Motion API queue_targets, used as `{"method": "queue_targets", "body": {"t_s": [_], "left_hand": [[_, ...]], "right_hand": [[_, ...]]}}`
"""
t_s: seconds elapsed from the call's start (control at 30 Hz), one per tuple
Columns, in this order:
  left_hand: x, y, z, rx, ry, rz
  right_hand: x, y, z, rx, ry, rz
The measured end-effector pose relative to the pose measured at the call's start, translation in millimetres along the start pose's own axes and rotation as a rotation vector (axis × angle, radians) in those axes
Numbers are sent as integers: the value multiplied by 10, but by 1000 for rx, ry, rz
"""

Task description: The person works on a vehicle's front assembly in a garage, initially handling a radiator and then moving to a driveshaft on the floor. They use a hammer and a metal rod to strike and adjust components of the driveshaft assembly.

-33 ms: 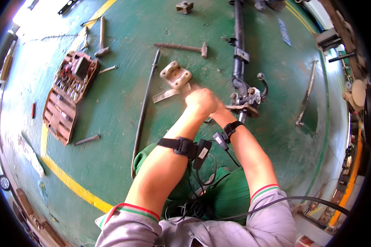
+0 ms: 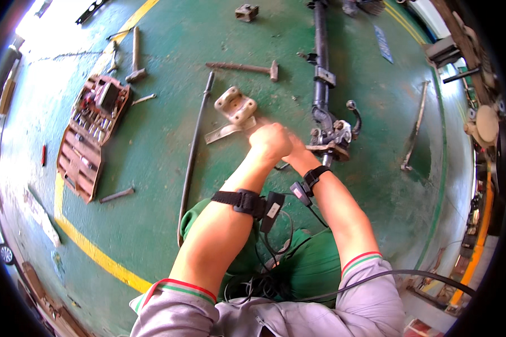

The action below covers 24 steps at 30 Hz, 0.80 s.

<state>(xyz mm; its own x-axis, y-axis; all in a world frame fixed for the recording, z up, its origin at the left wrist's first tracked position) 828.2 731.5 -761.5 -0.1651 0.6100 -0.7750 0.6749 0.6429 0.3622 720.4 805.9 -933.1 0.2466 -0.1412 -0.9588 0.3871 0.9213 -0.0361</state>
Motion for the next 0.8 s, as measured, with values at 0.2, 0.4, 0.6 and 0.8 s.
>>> {"method": "queue_targets", "body": {"t_s": [0.2, 0.4, 0.6, 0.8], "left_hand": [[228, -381, 98, -237, 517, 65], [118, -418, 272, -461, 1077, -282], [40, -439, 161, -392, 1360, -107], [153, -461, -71, -149, 1553, 168]], "right_hand": [[-478, 55, 26, -140, 53, 149], [-1640, -223, 211, 159, -147, -139], [-2496, -69, 180, 418, -570, -473], [-2602, 206, 85, 764, -1350, -395]]}}
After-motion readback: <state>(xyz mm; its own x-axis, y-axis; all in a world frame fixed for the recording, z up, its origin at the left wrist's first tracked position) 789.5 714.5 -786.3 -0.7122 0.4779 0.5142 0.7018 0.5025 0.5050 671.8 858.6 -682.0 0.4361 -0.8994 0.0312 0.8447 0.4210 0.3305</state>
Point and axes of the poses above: each hand's wrist, its own y-axis away from the middle knuckle, its own x-axis out of the palm, z = x × y, the point moved 4 cm from there along -y, towards the middle knuckle, and after that the axes turned 7 degrees about -z, right-handed, at the moved point
